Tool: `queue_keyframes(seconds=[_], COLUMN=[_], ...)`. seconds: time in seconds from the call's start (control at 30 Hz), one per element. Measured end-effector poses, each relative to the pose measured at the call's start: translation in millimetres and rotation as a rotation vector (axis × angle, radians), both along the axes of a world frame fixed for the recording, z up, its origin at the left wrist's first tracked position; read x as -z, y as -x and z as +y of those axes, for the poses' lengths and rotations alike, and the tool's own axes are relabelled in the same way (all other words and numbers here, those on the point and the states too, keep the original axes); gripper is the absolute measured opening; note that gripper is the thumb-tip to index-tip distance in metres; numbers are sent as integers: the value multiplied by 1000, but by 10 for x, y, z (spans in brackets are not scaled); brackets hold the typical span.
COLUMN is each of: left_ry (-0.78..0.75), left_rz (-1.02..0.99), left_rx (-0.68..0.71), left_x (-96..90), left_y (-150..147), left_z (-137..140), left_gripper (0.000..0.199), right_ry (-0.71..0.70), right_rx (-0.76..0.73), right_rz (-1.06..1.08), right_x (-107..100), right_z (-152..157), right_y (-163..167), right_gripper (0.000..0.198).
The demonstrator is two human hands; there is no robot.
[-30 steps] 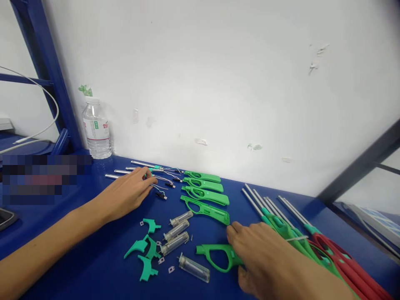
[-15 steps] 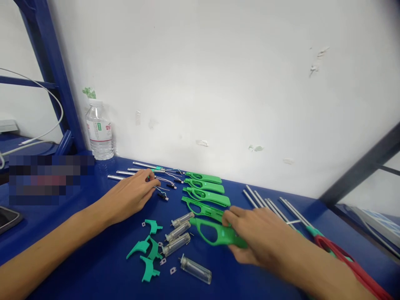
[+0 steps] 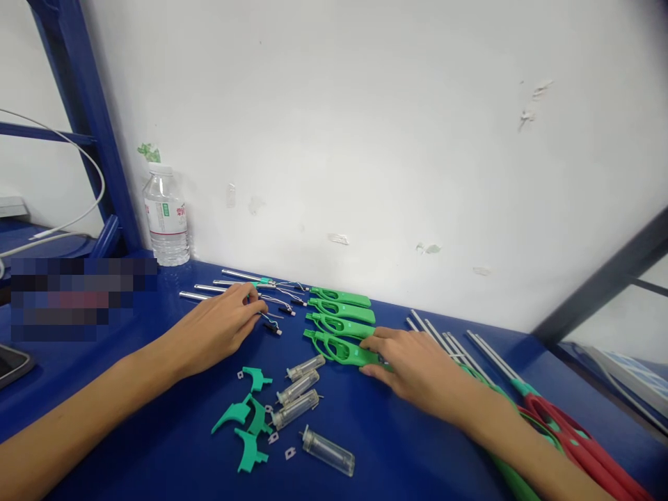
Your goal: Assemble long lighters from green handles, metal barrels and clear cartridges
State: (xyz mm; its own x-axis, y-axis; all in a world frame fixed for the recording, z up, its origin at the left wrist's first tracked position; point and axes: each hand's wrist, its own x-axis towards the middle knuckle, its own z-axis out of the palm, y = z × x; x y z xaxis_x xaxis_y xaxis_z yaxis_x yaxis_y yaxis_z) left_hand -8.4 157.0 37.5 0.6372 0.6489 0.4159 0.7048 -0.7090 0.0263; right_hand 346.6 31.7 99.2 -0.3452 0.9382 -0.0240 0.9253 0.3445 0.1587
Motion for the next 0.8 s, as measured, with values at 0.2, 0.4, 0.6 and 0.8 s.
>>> queue_keyframes(seconds=[0.2,0.4,0.6,0.8], left_ry=[-8,-10,-9,-12], left_rz=[42,107,103,-7], left_rx=[-19,-53,-47,22], left_x=[-12,-33,-31,-16], left_y=[-9,-29,-35,-23], left_z=[-17,-41,-54,-43], left_gripper=[28,23,23,24], right_ry=[2,7,-17,28], right_rx=[22,32,92,79], right_rz=[-1,-15,-33,82], right_x=[0,19,11,-111], right_z=[12,6,33,-115], right_y=[34,59,45,138], right_gripper=[23,21,15,23])
